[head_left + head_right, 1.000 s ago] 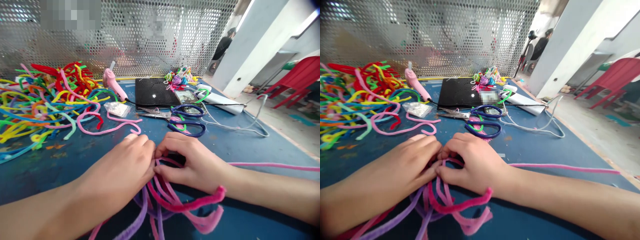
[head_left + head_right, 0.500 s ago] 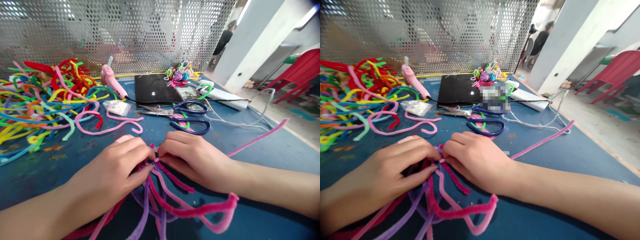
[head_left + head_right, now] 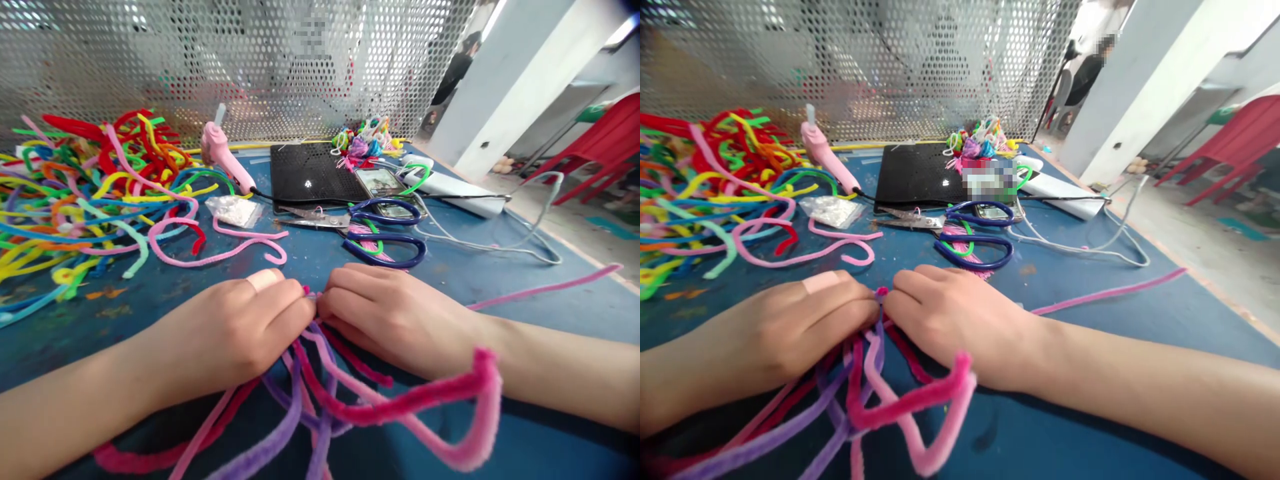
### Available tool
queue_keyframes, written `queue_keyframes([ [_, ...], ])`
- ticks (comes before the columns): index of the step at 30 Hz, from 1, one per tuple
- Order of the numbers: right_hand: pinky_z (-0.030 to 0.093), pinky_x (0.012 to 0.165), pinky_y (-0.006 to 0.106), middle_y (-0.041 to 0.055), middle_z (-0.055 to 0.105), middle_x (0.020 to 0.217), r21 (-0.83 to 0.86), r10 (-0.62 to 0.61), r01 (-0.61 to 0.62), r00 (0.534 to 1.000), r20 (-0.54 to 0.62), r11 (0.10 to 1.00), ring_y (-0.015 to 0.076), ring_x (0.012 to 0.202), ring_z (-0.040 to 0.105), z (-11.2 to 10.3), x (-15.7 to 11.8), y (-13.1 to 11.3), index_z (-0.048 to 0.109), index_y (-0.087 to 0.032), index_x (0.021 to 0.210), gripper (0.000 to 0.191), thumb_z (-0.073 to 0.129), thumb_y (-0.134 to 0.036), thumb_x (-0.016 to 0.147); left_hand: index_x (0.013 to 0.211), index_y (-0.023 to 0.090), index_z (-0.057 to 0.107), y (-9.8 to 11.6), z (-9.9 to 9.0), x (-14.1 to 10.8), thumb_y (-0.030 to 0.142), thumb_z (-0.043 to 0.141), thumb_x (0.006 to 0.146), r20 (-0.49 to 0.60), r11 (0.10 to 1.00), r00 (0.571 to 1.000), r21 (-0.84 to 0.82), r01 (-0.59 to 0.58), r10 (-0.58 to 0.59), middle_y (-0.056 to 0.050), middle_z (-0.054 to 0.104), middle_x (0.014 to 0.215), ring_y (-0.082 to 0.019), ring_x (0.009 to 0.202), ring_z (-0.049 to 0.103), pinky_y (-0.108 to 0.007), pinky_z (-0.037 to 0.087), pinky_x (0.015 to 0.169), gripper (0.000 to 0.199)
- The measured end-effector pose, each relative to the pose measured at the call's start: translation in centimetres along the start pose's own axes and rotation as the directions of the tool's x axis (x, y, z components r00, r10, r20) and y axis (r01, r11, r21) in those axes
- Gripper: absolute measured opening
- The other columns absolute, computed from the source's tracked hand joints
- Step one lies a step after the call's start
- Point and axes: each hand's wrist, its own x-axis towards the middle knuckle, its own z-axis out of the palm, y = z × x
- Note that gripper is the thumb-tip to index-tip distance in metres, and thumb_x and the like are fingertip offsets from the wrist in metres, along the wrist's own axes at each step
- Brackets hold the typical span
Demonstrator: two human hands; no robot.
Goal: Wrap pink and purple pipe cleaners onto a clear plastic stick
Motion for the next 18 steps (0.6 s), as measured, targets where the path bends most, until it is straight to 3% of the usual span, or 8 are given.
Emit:
queue_keyframes([
  [3,0.037,0.065,0.026,0.0048,0.050,0.077,0.015,0.007,-0.006,0.999,-0.043,1.000,0.0139,0.068,0.043,0.5,0.2,-0.1,0.055,-0.014,0.084,0.025,0.034,-0.020,0.095,0.094,0.015,0.058,-0.3,0.4,-0.2,0.010,0.034,0.090,-0.026,0.996,0.997,-0.047,-0.079,0.077,-0.005,0.061,0.085,-0.016,0.081,0.057,-0.029,0.047,0.081,0.025],
  [5,0.037,0.064,0.026,0.0050,0.051,0.077,0.032,0.043,-0.041,0.996,-0.072,0.999,0.0139,0.067,0.044,0.7,0.4,-0.3,0.055,-0.013,0.084,0.025,0.034,-0.020,0.095,0.093,0.014,0.057,-0.2,0.4,-0.1,0.011,0.037,0.090,-0.062,0.994,0.996,-0.080,-0.069,0.064,-0.005,0.061,0.085,-0.016,0.081,0.057,-0.030,0.046,0.080,0.021],
  [12,0.038,0.063,0.024,0.0051,0.056,0.073,0.137,0.154,-0.138,0.982,-0.110,0.981,0.0128,0.067,0.049,0.9,1.1,-0.7,0.057,-0.012,0.079,0.024,0.039,-0.019,0.093,0.082,0.014,0.059,0.7,-0.1,-0.1,0.015,0.044,0.089,-0.122,0.976,0.991,-0.213,0.035,-0.063,-0.004,0.060,0.084,-0.015,0.082,0.055,-0.027,0.045,0.078,0.017],
  [18,0.038,0.062,0.025,0.0056,0.056,0.071,0.130,0.159,-0.143,0.979,-0.124,0.981,0.0134,0.065,0.047,1.0,1.0,-0.6,0.057,-0.012,0.077,0.026,0.038,-0.019,0.093,0.079,0.017,0.062,1.1,-0.2,0.1,0.018,0.053,0.084,-0.022,0.875,0.955,-0.406,0.262,-0.295,0.001,0.055,0.077,-0.010,0.071,0.052,-0.020,0.043,0.066,0.011],
])
